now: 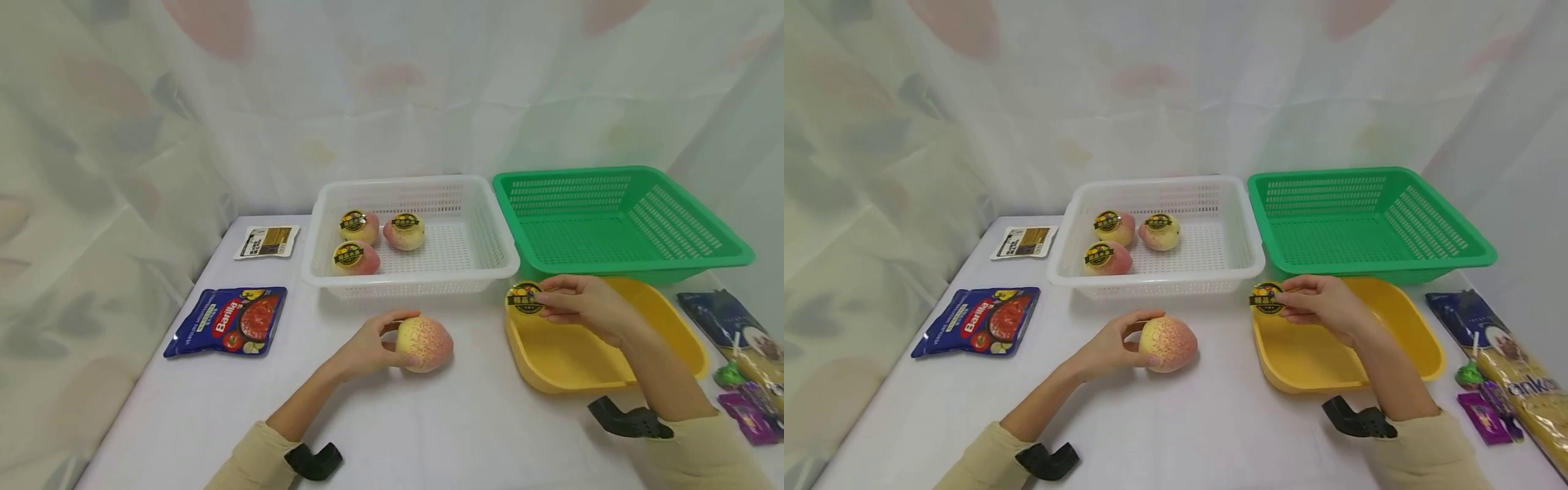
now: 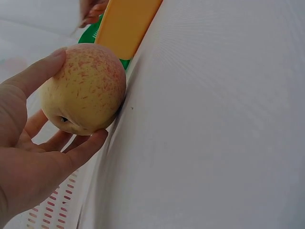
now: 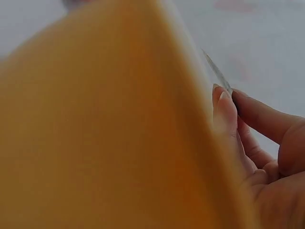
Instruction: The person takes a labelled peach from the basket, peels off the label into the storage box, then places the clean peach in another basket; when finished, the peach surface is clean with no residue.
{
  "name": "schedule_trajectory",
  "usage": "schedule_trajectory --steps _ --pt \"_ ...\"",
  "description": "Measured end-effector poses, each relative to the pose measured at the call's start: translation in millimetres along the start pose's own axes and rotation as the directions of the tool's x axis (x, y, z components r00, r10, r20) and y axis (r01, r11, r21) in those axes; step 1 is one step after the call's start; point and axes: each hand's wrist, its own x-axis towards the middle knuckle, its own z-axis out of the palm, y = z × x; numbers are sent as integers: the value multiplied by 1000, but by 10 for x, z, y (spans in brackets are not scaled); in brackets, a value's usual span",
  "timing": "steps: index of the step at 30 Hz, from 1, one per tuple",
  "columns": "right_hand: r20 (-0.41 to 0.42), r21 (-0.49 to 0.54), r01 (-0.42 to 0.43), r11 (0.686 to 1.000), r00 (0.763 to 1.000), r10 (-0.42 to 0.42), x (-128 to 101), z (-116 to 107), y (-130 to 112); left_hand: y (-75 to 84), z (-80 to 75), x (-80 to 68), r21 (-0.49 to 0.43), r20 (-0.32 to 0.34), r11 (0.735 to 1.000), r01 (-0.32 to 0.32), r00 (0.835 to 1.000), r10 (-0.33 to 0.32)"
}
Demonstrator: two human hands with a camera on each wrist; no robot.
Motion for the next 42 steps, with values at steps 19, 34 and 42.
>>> schedule_trajectory --steps 19,34,42 --pt "-10 -212 -152 966 988 153 199 -37 425 -28 -8 -21 24 -2 1000 1 1000 -1" --pt "-141 -428 -107 897 989 51 174 51 410 -32 -2 -16 26 -7 1000 -2 1000 2" --pt "-42 -337 -23 941 999 9 47 -25 191 -26 4 -13 27 -3 1000 8 1000 -8"
